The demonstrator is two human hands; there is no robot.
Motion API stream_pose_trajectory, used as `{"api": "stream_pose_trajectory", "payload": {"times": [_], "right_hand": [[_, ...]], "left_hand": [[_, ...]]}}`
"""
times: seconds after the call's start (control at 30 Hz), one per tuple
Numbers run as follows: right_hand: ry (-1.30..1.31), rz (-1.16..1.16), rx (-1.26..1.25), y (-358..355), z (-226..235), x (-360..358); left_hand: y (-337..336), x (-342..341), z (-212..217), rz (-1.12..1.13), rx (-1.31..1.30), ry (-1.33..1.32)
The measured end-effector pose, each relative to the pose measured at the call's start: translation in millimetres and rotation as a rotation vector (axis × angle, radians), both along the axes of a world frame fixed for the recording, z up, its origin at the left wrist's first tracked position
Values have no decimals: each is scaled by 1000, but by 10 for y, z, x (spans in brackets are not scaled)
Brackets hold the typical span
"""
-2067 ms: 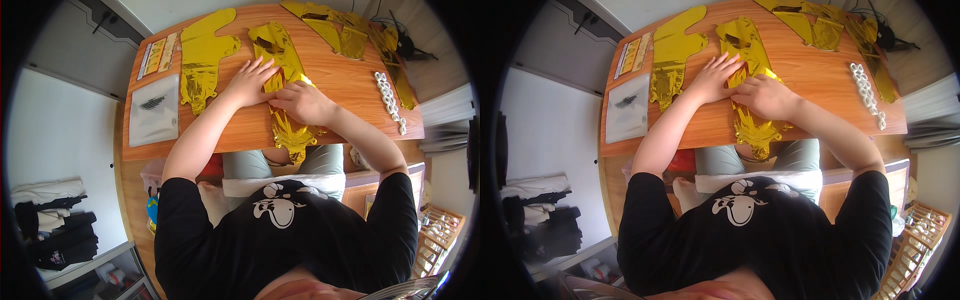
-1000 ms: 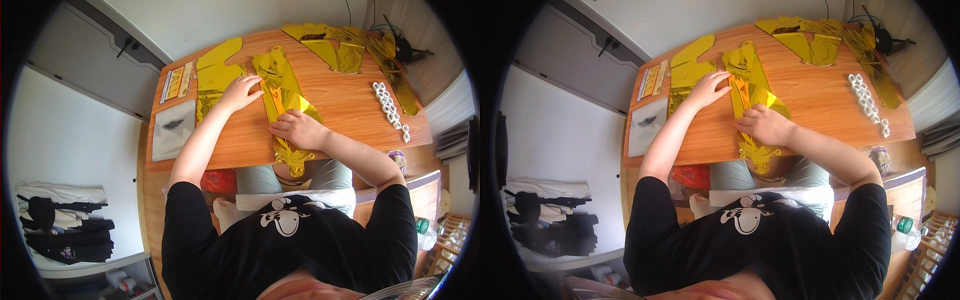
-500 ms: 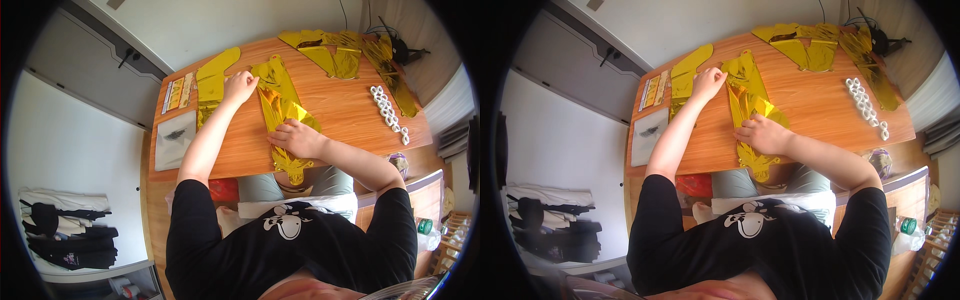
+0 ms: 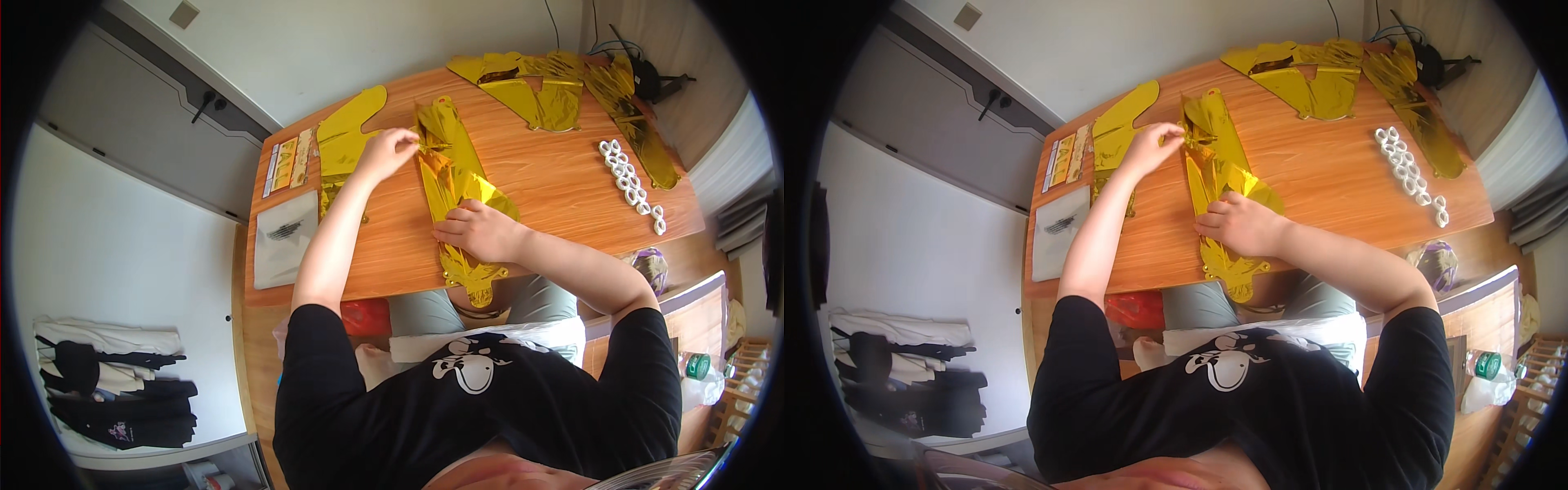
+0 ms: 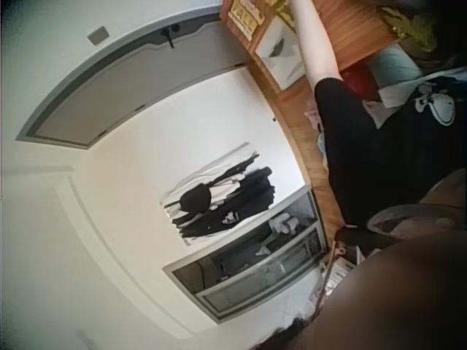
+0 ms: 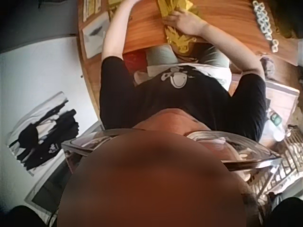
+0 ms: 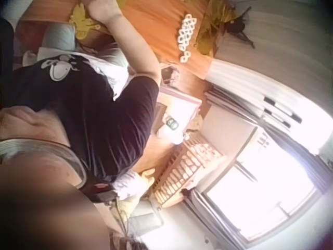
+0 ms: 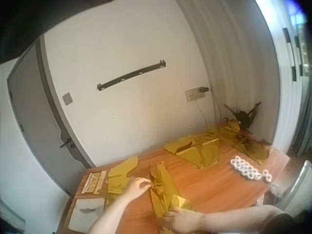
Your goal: Folding and organizing foil letter balloons on a desk.
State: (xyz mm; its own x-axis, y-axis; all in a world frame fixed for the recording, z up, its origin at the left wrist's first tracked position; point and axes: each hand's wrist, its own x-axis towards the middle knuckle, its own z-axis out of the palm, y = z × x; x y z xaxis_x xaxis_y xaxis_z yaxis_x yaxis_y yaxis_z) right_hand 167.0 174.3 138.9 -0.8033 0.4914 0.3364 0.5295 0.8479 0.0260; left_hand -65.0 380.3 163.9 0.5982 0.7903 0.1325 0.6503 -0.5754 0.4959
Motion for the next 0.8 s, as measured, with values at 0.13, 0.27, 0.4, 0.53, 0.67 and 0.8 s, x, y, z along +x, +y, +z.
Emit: {"api": "stream_pose_trajectory", "payload": {"times": [0.13,0.27,0.4,0.53,0.67,0.8], "right_hand": [[2,14,21,5,16,-27],[-8,15,39,10,-10,-19],[-23,15,23,-9,20,-26],[-34,15,30,-5,16,-35],[-24,12,74,-8,0,-32],[-24,16,64,-26,6,-44]], "left_hand": [[-229,-121,-124,-83,224,79],[-286,-106,-151,-71,239,156],[-238,-141,-186,47,74,288],[-159,-152,-194,-28,96,363],[-188,-92,-97,-18,89,396],[-303,-9,-96,60,184,356]]}}
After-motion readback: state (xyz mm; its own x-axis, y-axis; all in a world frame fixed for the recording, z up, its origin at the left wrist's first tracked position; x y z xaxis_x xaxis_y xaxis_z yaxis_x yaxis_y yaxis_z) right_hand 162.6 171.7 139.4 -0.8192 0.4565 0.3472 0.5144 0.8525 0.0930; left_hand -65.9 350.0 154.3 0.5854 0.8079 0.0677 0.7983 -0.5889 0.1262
